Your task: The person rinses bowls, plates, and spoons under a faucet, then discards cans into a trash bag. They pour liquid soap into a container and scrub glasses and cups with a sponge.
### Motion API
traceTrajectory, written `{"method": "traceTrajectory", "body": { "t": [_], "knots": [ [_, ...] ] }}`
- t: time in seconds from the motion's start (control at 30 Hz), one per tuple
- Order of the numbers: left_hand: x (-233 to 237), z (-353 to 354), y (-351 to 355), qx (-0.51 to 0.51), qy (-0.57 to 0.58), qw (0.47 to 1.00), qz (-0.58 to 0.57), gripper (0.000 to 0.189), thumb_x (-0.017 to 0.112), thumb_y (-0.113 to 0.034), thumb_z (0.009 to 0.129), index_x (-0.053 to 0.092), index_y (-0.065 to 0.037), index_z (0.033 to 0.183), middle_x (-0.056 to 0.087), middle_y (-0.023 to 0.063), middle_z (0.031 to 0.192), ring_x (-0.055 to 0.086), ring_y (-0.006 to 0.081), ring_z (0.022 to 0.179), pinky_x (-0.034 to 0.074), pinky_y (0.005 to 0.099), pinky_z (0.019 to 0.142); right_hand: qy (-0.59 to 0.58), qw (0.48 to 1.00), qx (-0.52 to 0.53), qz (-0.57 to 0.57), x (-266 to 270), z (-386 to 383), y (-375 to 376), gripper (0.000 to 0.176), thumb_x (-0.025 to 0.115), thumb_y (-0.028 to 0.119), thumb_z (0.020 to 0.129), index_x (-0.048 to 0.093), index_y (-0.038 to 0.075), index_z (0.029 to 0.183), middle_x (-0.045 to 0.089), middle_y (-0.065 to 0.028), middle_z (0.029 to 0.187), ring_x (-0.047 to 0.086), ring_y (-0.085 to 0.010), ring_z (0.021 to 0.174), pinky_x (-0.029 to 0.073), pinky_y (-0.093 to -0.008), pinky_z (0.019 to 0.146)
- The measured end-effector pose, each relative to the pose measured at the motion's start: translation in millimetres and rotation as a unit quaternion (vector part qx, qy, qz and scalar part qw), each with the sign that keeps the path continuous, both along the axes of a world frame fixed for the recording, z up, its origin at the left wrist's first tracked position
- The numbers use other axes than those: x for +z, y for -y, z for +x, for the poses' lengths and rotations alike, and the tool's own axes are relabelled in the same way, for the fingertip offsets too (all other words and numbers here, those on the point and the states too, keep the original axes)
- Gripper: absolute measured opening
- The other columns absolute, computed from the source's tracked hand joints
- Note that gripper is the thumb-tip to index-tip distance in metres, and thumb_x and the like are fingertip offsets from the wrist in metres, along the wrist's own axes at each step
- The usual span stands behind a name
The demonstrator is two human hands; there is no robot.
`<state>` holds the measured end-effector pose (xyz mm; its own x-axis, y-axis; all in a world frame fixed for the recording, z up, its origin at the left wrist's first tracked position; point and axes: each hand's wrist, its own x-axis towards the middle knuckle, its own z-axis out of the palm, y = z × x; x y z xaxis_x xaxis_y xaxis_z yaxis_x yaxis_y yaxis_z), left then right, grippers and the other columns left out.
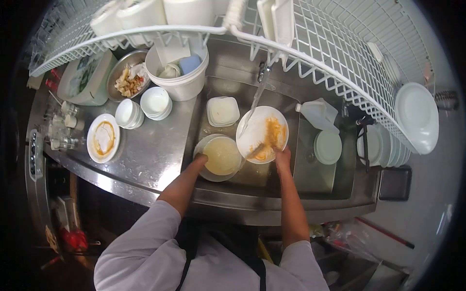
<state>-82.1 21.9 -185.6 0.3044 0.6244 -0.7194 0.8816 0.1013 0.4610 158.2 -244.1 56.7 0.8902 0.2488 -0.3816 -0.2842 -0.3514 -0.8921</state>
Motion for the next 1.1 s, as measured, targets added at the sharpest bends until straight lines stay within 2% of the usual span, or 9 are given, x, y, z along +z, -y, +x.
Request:
{"method": "traceTrajectory", "body": {
  "t": [0.17,0.3,0.4,0.5,0.63,0.77,0.87,0.93,1.1],
  "knots": [
    [-12,3,-13,0.031,-0.007,0.995,-0.097,0.056,0.062,-0.009,0.079,0.059,0.003,0.133,0.071,0.0241,0.110,0.073,0.0361,0.095,0.062,0.0470,0.069,0.178,0.927,0.191,-0.269,15,30,-3,0.045,0.058,0.020,0.091,0.058,0.004,0.133,0.070,-0.0281,0.109,0.066,-0.0451,0.107,0.051,-0.0505,0.093],
    [37,5,-9,0.051,0.022,0.994,-0.092,0.058,0.060,-0.013,0.079,0.059,-0.002,0.136,0.072,0.0243,0.113,0.074,0.0365,0.095,0.060,0.0464,0.075,0.152,0.904,0.238,-0.321,22,30,-12,0.043,0.057,0.023,0.094,0.059,0.005,0.133,0.069,-0.0281,0.114,0.064,-0.0452,0.110,0.050,-0.0519,0.094],
    [145,16,-2,0.028,0.013,0.998,-0.057,0.053,0.055,-0.012,0.081,0.060,0.002,0.132,0.071,0.0247,0.113,0.072,0.0405,0.100,0.060,0.0496,0.082,0.165,0.894,0.271,-0.315,12,26,-13,0.045,0.055,0.019,0.094,0.056,0.010,0.138,0.069,-0.0276,0.109,0.065,-0.0468,0.104,0.050,-0.0551,0.092],
    [136,12,0,-0.127,-0.049,0.982,0.133,0.053,0.054,-0.013,0.081,0.057,0.006,0.130,0.070,0.0284,0.112,0.069,0.0462,0.104,0.056,0.0512,0.090,0.180,0.886,0.298,-0.305,-14,23,-21,0.044,0.054,0.018,0.093,0.055,0.011,0.137,0.070,-0.0267,0.104,0.066,-0.0472,0.100,0.050,-0.0565,0.090],
    [182,3,11,-0.087,-0.075,0.984,0.138,0.054,0.056,-0.014,0.079,0.052,0.008,0.128,0.069,0.0327,0.110,0.067,0.0485,0.105,0.053,0.0509,0.097,0.190,0.875,0.340,-0.289,-33,9,-42,0.041,0.054,0.019,0.094,0.056,0.010,0.134,0.070,-0.0263,0.102,0.067,-0.0467,0.099,0.050,-0.0568,0.090],
    [183,-16,9,-0.075,-0.071,0.986,0.128,0.053,0.057,-0.016,0.079,0.051,0.006,0.126,0.068,0.0339,0.111,0.067,0.0483,0.107,0.052,0.0510,0.098,0.125,0.892,0.352,-0.253,-78,4,-54,0.044,0.056,0.027,0.095,0.055,0.008,0.135,0.069,-0.0275,0.109,0.067,-0.0446,0.103,0.050,-0.0537,0.094],
    [170,-23,10,-0.064,-0.060,0.990,0.108,0.055,0.057,-0.016,0.079,0.051,0.005,0.130,0.067,0.0331,0.114,0.066,0.0486,0.109,0.052,0.0516,0.099,0.108,0.924,0.341,-0.136,-186,4,-35,0.048,0.057,0.038,0.098,0.056,0.005,0.133,0.070,-0.0247,0.112,0.069,-0.0412,0.103,0.055,-0.0516,0.087],
    [162,-24,9,-0.054,-0.051,0.994,0.084,0.060,0.058,-0.017,0.079,0.050,0.005,0.134,0.067,0.0323,0.117,0.065,0.0480,0.112,0.051,0.0512,0.101,-0.139,0.933,0.301,-0.143,-146,-15,-38,0.053,0.054,0.045,0.100,0.058,0.003,0.133,0.070,-0.0223,0.116,0.071,-0.0365,0.101,0.058,-0.0503,0.085],
    [111,-33,5,0.005,0.021,0.998,-0.062,0.072,0.059,-0.016,0.077,0.045,0.001,0.145,0.062,0.0295,0.131,0.058,0.0457,0.126,0.048,0.0471,0.106,-0.329,0.805,0.412,-0.273,-159,-41,-41,0.056,0.047,0.050,0.100,0.063,0.005,0.128,0.072,-0.0200,0.108,0.072,-0.0390,0.092,0.061,-0.0492,0.072]
  ]
}}
